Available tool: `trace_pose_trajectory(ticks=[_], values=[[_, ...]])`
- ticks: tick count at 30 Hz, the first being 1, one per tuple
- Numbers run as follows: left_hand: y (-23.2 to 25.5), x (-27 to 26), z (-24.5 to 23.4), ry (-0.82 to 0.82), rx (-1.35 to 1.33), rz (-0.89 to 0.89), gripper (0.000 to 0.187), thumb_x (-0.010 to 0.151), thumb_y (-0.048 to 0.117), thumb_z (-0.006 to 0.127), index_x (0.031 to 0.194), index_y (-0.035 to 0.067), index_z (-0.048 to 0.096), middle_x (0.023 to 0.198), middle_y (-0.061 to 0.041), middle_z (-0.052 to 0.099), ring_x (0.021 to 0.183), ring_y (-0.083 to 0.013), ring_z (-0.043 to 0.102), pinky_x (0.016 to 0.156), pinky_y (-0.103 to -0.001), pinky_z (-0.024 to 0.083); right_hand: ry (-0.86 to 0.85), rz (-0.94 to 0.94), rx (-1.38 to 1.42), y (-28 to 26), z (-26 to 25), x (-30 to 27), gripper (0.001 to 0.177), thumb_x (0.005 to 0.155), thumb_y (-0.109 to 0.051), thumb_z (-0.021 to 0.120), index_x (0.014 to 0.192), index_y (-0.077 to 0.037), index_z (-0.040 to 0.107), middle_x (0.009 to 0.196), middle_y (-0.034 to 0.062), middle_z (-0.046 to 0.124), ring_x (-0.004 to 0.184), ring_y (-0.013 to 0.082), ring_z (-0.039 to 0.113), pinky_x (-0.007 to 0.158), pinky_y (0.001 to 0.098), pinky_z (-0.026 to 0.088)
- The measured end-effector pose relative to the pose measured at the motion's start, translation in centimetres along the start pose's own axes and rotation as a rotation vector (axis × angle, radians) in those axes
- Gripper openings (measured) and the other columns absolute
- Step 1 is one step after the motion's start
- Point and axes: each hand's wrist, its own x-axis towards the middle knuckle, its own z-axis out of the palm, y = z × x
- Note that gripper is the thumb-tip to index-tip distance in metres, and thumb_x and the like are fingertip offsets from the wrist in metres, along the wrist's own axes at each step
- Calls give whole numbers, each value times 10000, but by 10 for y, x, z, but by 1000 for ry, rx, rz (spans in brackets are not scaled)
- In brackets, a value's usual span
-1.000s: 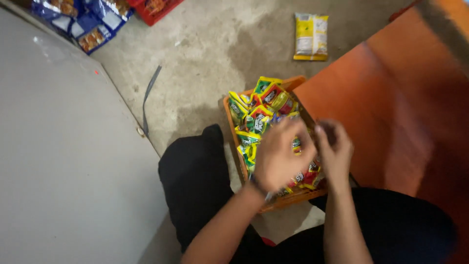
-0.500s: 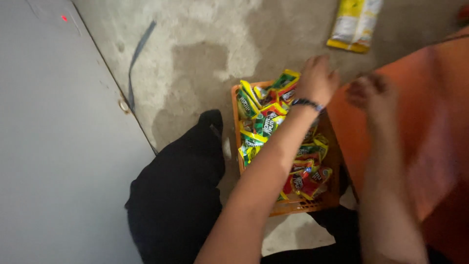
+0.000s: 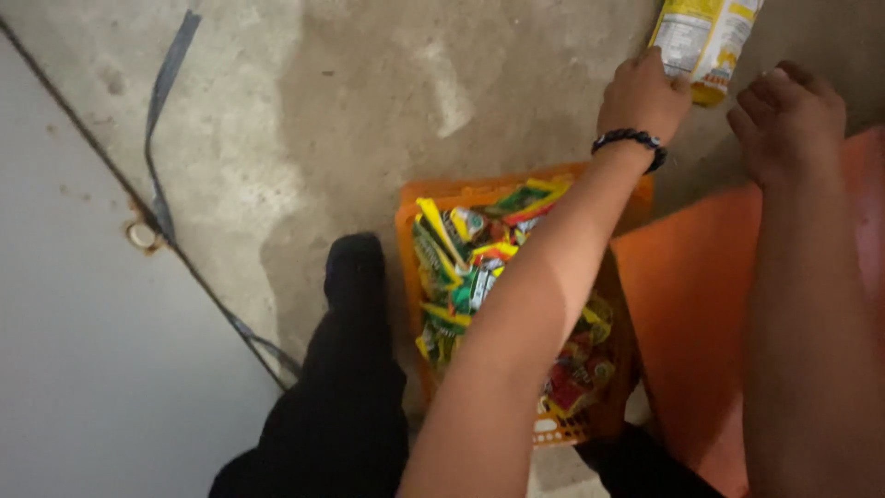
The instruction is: Stocking shelves with various beverage and food seasoning packets from a crate.
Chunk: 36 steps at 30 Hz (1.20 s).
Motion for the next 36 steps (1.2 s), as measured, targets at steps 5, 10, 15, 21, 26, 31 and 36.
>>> trace_pose_trajectory(ticks=[5,10,15,21,26,31,36], values=[[17,34,26,-52,5,-74,399,935,301,608,1214,16,629,1199,-216,677,1078,-414,668,891,-530,558,120,60,-286,4,5,50,547,1056,-140,645,1554,-13,457,1293,140,655,1115,253,659,940,411,597],[-2,64,64,-65,-92,-124,385,932,223,576,1239,-10,594,1237,-247,639,1123,-440,631,914,-533,534,191,179,-662,7,17,81,566,1039,-185,642,1535,15,456,1389,169,600,1191,276,631,955,400,570],[-22,76,60,-75,-172,-162,413,885,183,596,1267,24,599,1285,-241,661,1153,-440,635,944,-530,522,178,237,-816,56,-30,136,576,1032,-167,636,1522,70,446,1380,222,594,1151,295,637,912,401,546],[-52,86,75,-298,-141,-251,665,864,233,669,1458,52,432,1279,-233,664,1136,-396,661,972,-491,527,-132,154,-893,56,2,127,589,894,-98,744,1433,52,558,1305,189,676,1084,249,647,865,377,542],[-43,78,38,-291,-199,-191,748,753,308,771,1397,41,502,1264,-215,693,1131,-358,682,960,-458,554,-126,192,-968,59,3,123,639,909,-157,755,1468,32,509,1266,196,681,1068,264,661,847,379,549],[-45,62,1,-164,-37,-344,687,762,340,809,1300,-19,580,1225,-233,696,1101,-380,683,913,-486,566,-138,150,-1008,46,29,97,687,945,-247,767,1469,37,425,1255,238,635,1079,276,637,874,397,526],[-41,60,-3,-80,-138,-411,494,802,402,740,1065,-16,756,1073,-258,745,984,-421,729,829,-507,592,-1,170,-784,3,73,46,569,1125,-456,566,1458,-4,477,1241,158,633,1067,245,647,898,397,535]])
